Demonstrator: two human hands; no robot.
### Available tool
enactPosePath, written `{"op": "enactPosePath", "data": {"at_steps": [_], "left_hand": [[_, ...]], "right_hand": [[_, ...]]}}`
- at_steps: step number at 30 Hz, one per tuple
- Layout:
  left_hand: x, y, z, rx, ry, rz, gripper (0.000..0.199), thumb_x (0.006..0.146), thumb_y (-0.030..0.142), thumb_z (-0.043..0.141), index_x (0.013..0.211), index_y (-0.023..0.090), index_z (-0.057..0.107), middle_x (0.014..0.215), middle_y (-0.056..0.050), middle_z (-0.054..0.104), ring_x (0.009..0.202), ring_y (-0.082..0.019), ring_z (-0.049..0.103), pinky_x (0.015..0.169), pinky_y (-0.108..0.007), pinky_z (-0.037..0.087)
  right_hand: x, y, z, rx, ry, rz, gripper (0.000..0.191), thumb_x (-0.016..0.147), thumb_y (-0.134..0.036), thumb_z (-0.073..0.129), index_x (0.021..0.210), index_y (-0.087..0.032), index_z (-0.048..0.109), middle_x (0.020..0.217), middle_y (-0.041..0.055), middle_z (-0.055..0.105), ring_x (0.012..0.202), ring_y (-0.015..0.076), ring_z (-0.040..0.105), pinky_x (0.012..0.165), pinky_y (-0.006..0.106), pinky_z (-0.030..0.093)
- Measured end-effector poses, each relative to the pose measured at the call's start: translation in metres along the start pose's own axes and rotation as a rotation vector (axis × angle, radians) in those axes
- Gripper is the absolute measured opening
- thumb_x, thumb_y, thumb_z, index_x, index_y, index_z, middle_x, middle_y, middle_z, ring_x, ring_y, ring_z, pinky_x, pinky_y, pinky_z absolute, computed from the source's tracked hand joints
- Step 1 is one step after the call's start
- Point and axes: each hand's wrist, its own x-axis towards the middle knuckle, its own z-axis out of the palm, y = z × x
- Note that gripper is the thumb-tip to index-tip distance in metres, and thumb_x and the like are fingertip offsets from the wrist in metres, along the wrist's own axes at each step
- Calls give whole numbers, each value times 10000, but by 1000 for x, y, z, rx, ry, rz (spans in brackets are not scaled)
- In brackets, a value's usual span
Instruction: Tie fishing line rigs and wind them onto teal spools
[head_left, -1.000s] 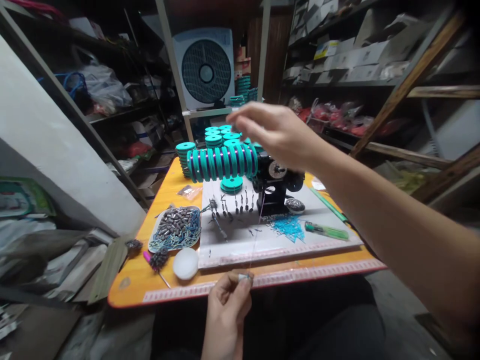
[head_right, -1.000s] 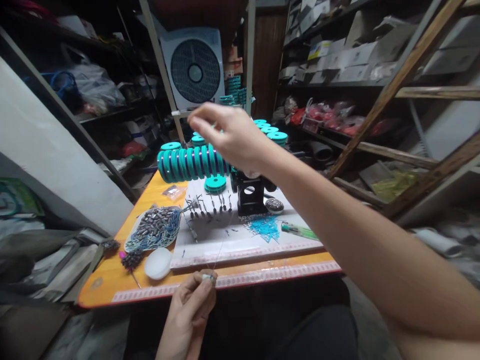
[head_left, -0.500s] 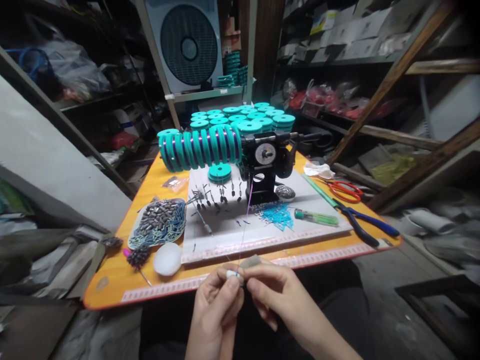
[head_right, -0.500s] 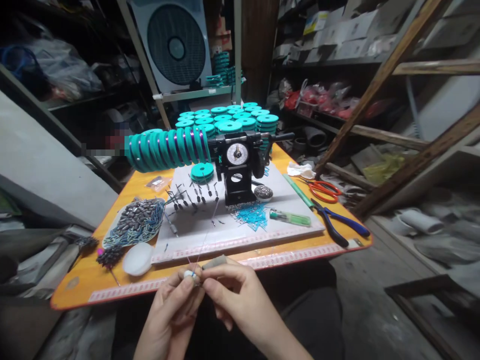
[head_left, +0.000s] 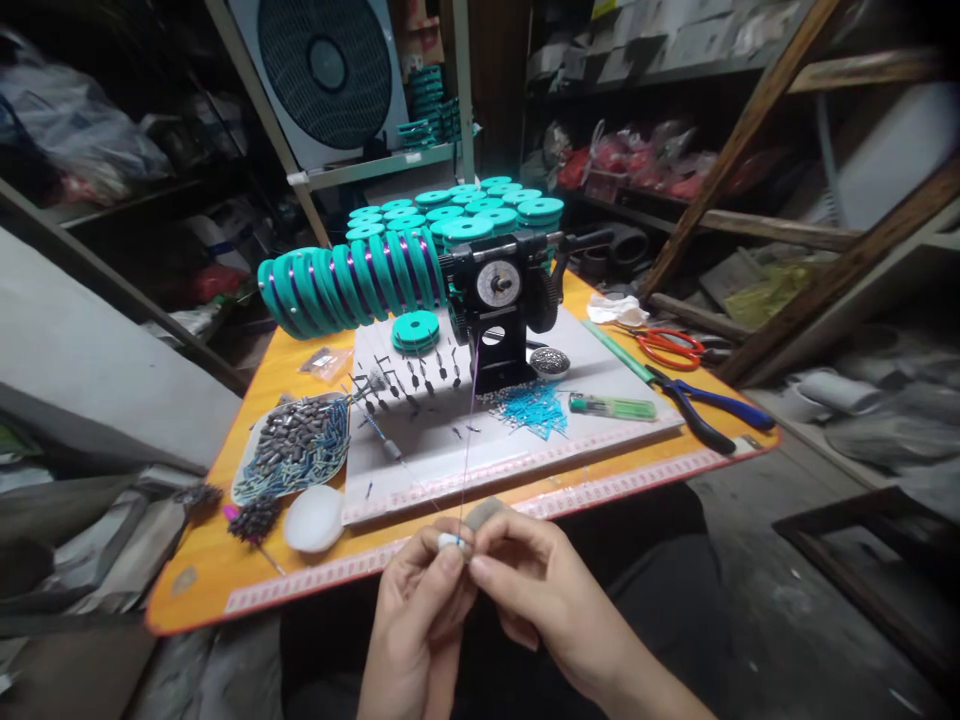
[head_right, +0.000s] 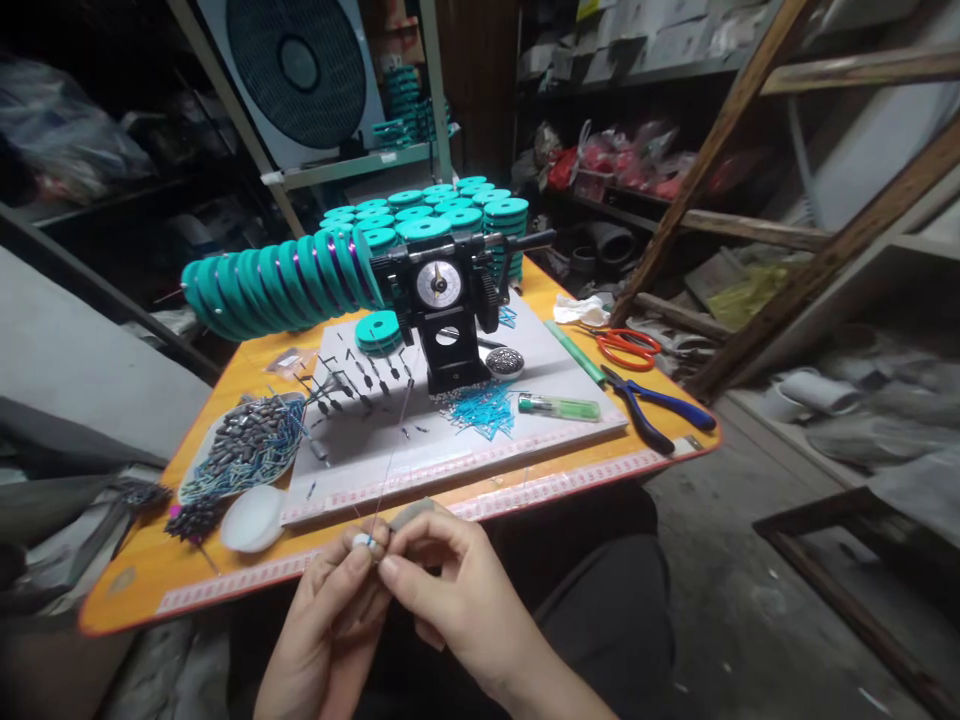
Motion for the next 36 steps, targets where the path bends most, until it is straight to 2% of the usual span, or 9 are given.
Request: {"op": "enactPosePath", "data": {"at_steps": [3,8,13,16,18,21,27,32,36], "left_hand": [[1,-1,-2,4,-7,-18,199,620,246,835,769,166,730,708,-13,662,530,-81,553,526,-192,457],[0,-5,2,-86,-1,18,179,613,229,839,727,157,722,831,-42,700,742,-123,631,681,-189,497],[0,-8,4,-104,2,9,194,618,217,838,771,152,738,809,-44,707,739,-122,643,689,-185,503],[0,-8,3,-104,10,-8,196,603,207,846,756,151,737,791,-46,713,687,-119,637,653,-198,507],[1,-8,2,-97,23,-20,198,601,206,847,757,156,736,759,-43,711,663,-122,640,615,-196,506],[2,-7,0,-77,53,-36,181,620,200,833,764,159,731,727,-40,706,661,-133,656,594,-197,513],[2,-8,-2,-56,42,-39,186,649,224,818,799,153,732,748,-28,705,616,-102,634,575,-183,497],[1,-9,2,-65,11,15,204,629,244,834,789,163,737,781,-18,701,710,-112,641,640,-176,504],[0,-8,3,-71,19,32,202,616,230,844,771,161,735,809,-27,710,734,-107,645,691,-170,510]], "right_hand": [[-2,0,-1,-13,-6,-23,288,794,-429,699,844,-172,579,592,-69,464,392,13,322,332,123,281],[-1,-1,2,-231,113,-129,265,661,-355,822,816,-171,710,839,21,568,482,40,441,337,159,308],[-1,-1,4,-290,148,-232,166,744,-345,760,737,-184,722,800,30,585,760,145,585,643,239,492],[-4,0,3,-230,105,-193,199,752,-335,753,722,-170,647,752,1,555,599,84,532,531,197,447],[-5,3,1,-136,54,-128,240,770,-352,736,742,-176,576,697,-33,522,434,22,403,387,158,323],[-7,8,-3,-20,-16,-84,270,827,-394,671,778,-191,500,623,-70,468,364,-3,294,334,136,220],[-8,8,-3,-95,-4,-104,268,842,-435,646,909,-188,568,726,-33,513,426,13,333,366,152,263],[-4,2,5,-294,151,-200,245,735,-378,764,752,-149,677,801,23,535,677,103,504,571,217,408],[-3,3,5,-249,125,-220,211,770,-339,740,705,-149,675,774,24,559,711,110,538,629,216,441]]}}
